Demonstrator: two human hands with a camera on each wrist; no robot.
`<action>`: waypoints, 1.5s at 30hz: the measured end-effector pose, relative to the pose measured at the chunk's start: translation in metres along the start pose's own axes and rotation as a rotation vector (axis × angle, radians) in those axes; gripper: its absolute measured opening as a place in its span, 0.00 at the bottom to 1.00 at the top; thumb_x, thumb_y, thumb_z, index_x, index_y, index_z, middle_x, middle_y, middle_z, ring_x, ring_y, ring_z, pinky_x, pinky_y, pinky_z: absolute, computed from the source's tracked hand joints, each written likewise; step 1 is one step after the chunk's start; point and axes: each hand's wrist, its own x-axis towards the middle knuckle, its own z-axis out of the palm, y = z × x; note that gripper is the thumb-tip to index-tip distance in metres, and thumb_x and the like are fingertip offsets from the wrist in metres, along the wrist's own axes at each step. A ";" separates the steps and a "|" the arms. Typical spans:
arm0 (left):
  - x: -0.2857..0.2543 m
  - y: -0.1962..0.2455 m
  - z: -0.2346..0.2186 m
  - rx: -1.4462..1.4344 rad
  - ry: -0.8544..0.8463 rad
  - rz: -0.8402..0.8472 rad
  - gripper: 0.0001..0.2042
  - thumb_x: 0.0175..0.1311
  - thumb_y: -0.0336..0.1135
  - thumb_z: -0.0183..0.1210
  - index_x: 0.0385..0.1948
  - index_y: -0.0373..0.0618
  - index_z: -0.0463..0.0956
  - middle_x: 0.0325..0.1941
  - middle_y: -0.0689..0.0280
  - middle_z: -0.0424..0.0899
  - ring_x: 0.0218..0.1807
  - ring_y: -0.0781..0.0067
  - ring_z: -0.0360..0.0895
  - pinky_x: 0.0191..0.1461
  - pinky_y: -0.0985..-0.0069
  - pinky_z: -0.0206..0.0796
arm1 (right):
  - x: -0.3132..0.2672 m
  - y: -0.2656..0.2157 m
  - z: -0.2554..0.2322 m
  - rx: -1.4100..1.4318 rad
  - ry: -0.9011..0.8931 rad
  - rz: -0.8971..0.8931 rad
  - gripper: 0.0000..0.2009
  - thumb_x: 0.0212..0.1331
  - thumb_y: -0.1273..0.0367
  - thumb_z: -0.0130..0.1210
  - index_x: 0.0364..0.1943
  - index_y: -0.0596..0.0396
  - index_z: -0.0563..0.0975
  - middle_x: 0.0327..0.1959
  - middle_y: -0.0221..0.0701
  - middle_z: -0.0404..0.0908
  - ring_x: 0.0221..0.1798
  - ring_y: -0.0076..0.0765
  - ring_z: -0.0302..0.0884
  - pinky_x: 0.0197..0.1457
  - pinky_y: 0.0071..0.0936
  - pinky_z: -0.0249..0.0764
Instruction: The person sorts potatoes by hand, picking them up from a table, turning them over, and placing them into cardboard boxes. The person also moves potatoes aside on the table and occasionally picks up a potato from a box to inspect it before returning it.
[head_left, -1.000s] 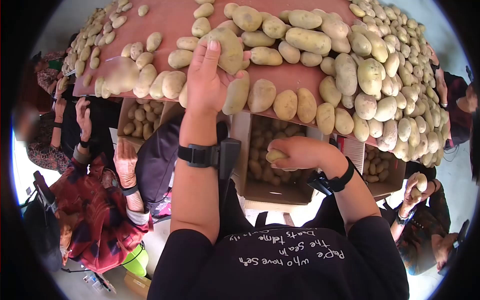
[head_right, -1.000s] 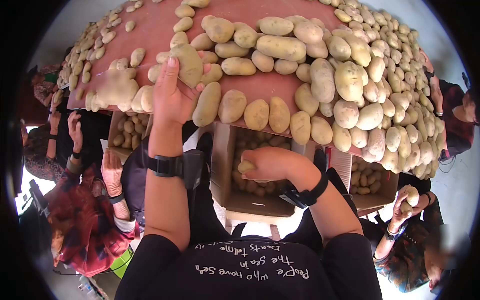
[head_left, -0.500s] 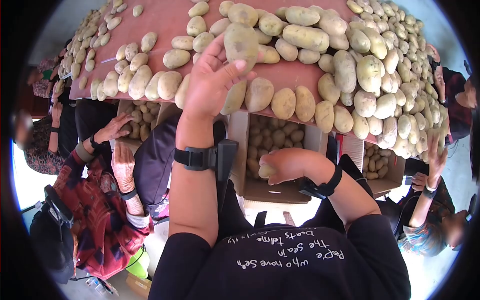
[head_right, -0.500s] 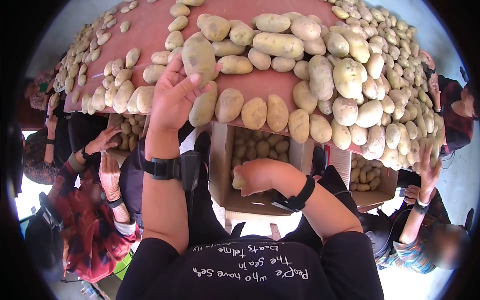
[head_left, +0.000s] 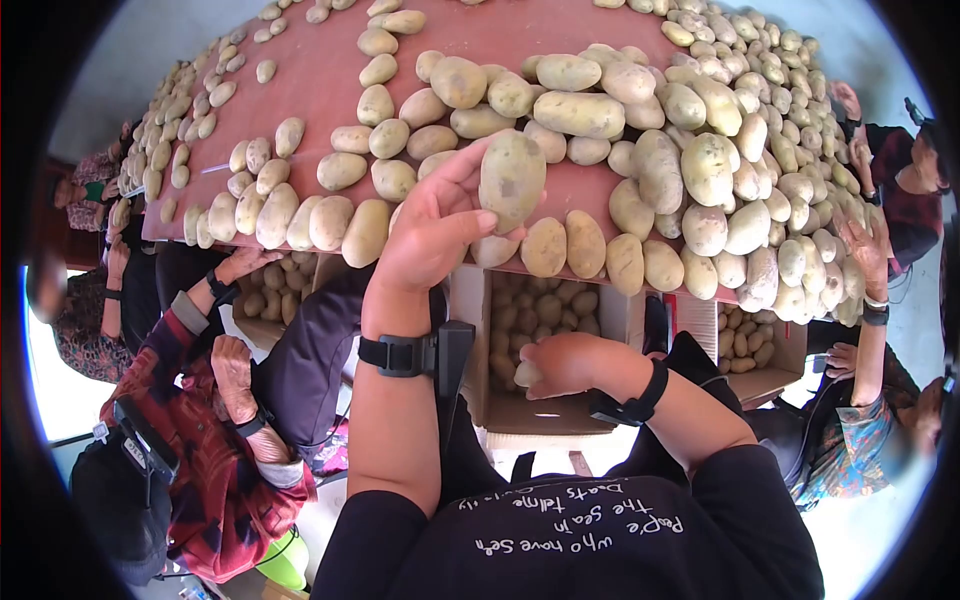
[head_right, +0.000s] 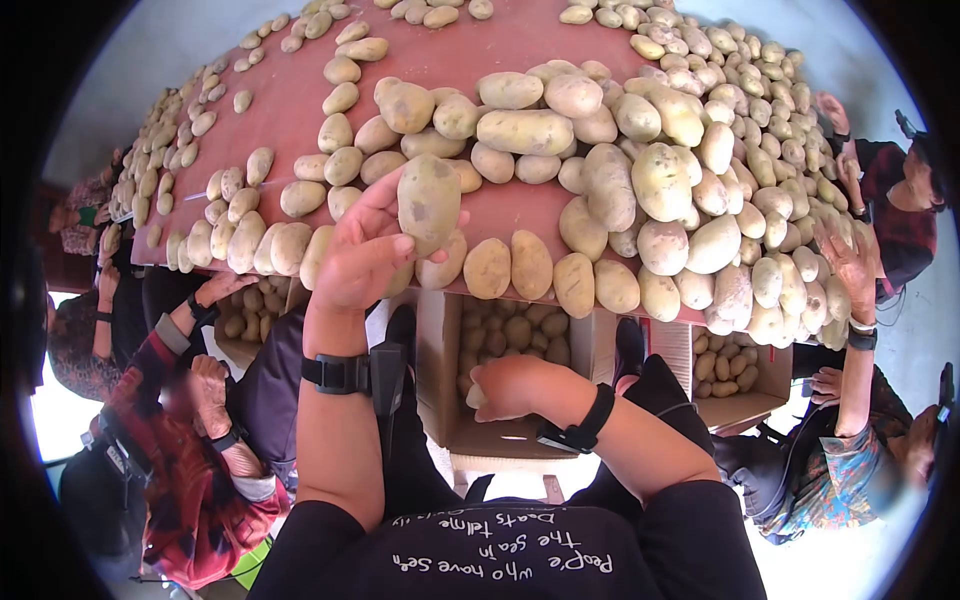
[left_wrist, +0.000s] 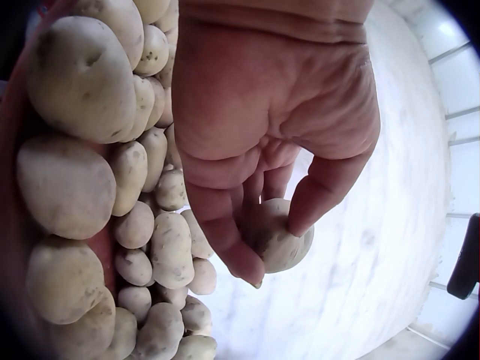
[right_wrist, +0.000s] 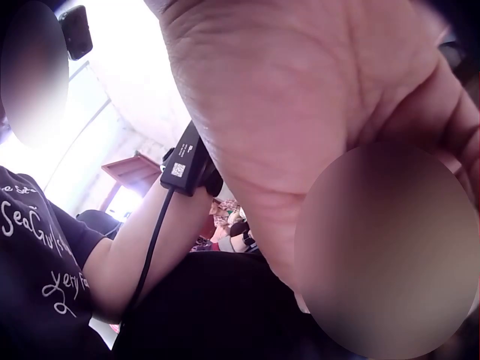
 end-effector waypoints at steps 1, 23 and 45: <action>0.000 -0.001 0.001 0.009 -0.005 -0.007 0.35 0.54 0.20 0.57 0.69 0.37 0.58 0.61 0.57 0.75 0.60 0.62 0.76 0.56 0.67 0.75 | -0.001 0.002 0.002 0.002 0.016 -0.004 0.26 0.55 0.54 0.61 0.53 0.56 0.74 0.46 0.43 0.81 0.49 0.51 0.80 0.52 0.43 0.74; -0.001 -0.004 0.009 0.174 -0.232 -0.194 0.34 0.46 0.24 0.71 0.61 0.36 0.68 0.52 0.60 0.81 0.52 0.69 0.79 0.58 0.73 0.71 | -0.071 0.025 -0.069 1.225 0.236 -0.591 0.32 0.65 0.56 0.56 0.68 0.58 0.61 0.49 0.37 0.76 0.44 0.29 0.81 0.38 0.21 0.78; -0.005 -0.005 -0.057 0.920 0.857 0.243 0.09 0.59 0.27 0.59 0.42 0.42 0.79 0.44 0.62 0.84 0.44 0.66 0.80 0.49 0.73 0.70 | -0.032 0.040 -0.023 0.045 0.040 -0.115 0.14 0.55 0.56 0.60 0.37 0.49 0.85 0.32 0.35 0.85 0.36 0.45 0.82 0.41 0.38 0.75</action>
